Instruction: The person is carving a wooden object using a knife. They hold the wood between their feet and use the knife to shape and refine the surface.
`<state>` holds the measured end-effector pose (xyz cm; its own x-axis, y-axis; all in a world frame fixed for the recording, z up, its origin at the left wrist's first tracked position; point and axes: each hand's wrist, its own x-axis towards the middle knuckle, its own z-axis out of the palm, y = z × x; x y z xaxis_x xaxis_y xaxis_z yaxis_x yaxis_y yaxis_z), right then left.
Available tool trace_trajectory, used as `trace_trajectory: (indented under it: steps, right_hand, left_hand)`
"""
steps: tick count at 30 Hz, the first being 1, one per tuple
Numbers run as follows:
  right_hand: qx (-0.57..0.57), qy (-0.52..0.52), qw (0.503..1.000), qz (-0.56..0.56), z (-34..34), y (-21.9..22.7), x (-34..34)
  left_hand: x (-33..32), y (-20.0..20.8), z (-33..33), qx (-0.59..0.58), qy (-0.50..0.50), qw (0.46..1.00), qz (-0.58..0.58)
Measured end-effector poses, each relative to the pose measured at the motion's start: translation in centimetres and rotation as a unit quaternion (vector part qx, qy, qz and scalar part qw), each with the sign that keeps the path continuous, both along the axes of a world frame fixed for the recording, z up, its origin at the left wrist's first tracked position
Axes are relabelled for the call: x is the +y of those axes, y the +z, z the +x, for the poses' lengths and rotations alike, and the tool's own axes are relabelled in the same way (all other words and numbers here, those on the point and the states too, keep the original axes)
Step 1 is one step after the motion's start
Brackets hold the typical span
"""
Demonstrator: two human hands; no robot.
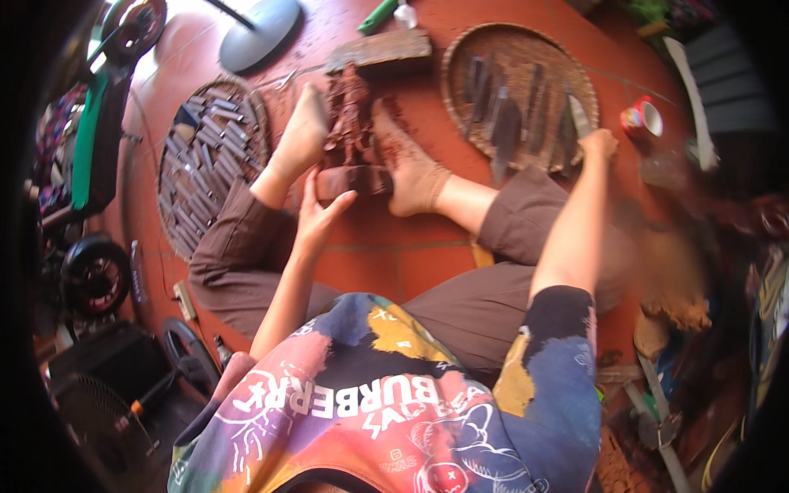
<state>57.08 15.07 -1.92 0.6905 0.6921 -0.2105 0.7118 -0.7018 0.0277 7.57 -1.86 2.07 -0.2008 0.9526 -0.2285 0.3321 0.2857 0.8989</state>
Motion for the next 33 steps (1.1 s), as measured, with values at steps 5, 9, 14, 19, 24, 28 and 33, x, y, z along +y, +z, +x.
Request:
trace_trajectory:
  steps: [5, 9, 14, 19, 24, 28, 33]
  right_hand:
    - [-0.022, 0.018, 0.996, -0.081, 0.8, 1.8, 0.6]
    - [0.079, 0.058, 0.987, 0.128, 2.9, 3.2, -0.1]
    - [0.697, 0.083, 0.615, 0.360, -13.1, 11.1, -4.2]
    - [0.882, -0.001, 0.408, 0.235, -26.3, 8.7, -10.6]
    - [0.897, -0.043, 0.413, 0.155, -31.2, 7.6, -11.6]
    - [0.869, -0.005, 0.473, 0.144, -31.3, 6.8, -12.0]
    - [0.778, 0.114, 0.588, 0.190, -33.3, 6.9, -12.0]
  left_hand:
    - [0.0, -0.5, -0.2, -0.046, 0.003, 0.999, -0.013]
    - [-0.6, -0.2, 1.1, 0.018, 0.046, 0.998, 0.035]
    - [-2.0, -0.1, 3.1, 0.091, 0.118, 0.973, 0.175]
    - [-2.2, 0.6, 3.4, 0.086, 0.076, 0.965, 0.235]
    - [-3.0, 2.0, 1.2, 0.074, 0.018, 0.972, 0.221]
    - [-3.1, 2.8, 0.2, 0.153, -0.075, 0.964, 0.206]
    - [-3.6, 2.5, 0.2, 0.241, -0.160, 0.943, 0.162]
